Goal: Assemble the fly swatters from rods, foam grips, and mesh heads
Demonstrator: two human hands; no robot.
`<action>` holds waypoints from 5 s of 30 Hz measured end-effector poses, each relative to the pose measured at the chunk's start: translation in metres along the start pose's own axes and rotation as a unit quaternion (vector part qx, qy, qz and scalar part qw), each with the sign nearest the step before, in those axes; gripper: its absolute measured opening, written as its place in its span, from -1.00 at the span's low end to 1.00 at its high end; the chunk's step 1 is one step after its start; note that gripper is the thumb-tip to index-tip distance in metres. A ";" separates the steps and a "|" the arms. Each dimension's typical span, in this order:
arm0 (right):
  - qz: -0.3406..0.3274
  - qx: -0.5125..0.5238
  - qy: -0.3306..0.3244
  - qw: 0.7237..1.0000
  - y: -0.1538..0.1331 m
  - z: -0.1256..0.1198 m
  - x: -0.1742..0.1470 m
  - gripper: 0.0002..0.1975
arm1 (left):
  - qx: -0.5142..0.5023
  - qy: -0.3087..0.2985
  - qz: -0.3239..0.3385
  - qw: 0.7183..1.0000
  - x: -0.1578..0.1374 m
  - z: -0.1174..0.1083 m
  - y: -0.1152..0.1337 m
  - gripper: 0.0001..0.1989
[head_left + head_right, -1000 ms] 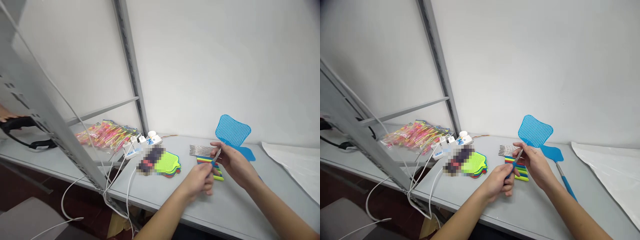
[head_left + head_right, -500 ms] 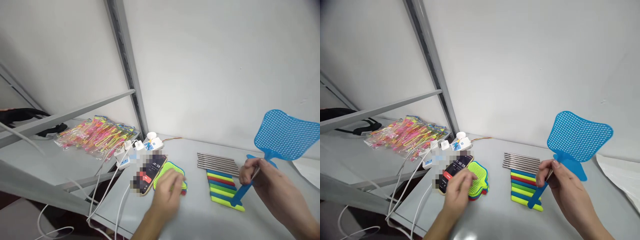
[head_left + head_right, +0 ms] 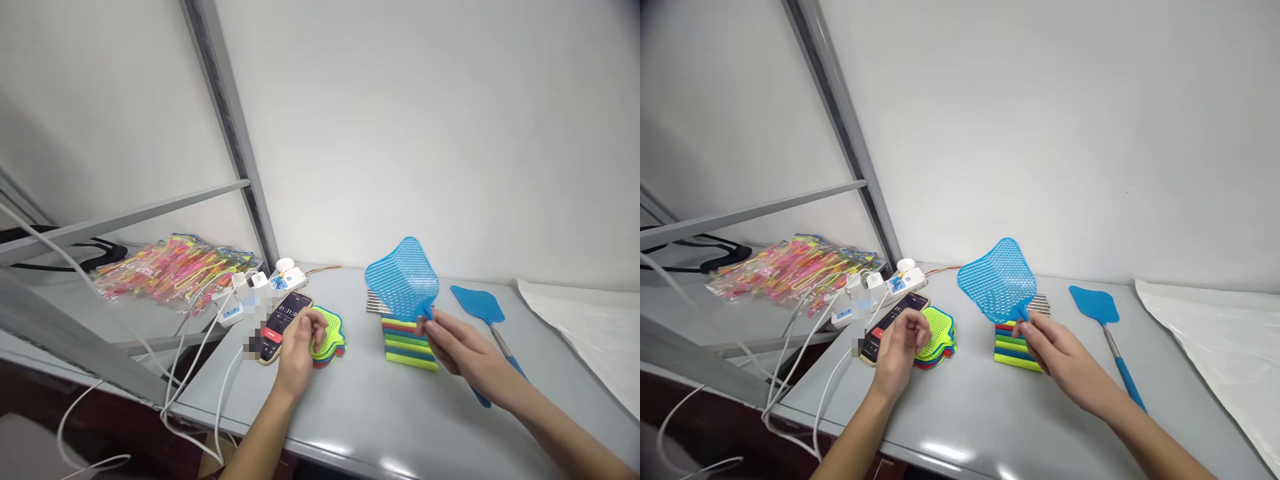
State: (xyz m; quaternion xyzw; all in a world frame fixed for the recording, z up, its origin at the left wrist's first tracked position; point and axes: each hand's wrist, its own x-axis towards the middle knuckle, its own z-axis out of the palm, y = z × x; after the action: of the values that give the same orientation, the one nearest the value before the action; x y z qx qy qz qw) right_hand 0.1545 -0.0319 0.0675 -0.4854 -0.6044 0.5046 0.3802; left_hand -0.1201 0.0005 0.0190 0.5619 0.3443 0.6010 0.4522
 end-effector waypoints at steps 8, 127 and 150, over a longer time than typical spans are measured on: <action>-0.094 -0.149 -0.047 0.983 -0.016 0.047 0.002 -0.71 | -0.078 -0.050 -0.103 0.990 0.000 0.075 0.000 -0.59; -0.014 -0.388 0.091 0.917 0.019 0.015 -0.047 -0.68 | -0.043 -0.047 -0.037 0.997 0.066 0.080 0.006 -0.52; 0.017 -0.370 0.083 0.925 0.028 0.013 -0.066 -0.67 | -0.006 -0.060 -0.044 0.997 0.061 0.079 0.008 -0.51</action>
State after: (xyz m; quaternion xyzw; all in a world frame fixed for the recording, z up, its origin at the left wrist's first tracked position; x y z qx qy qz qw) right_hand 0.1634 -0.0985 0.0389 -0.6420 -0.7059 0.2096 0.2136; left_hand -0.0410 0.0475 0.0586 0.5781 0.3372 0.5482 0.5016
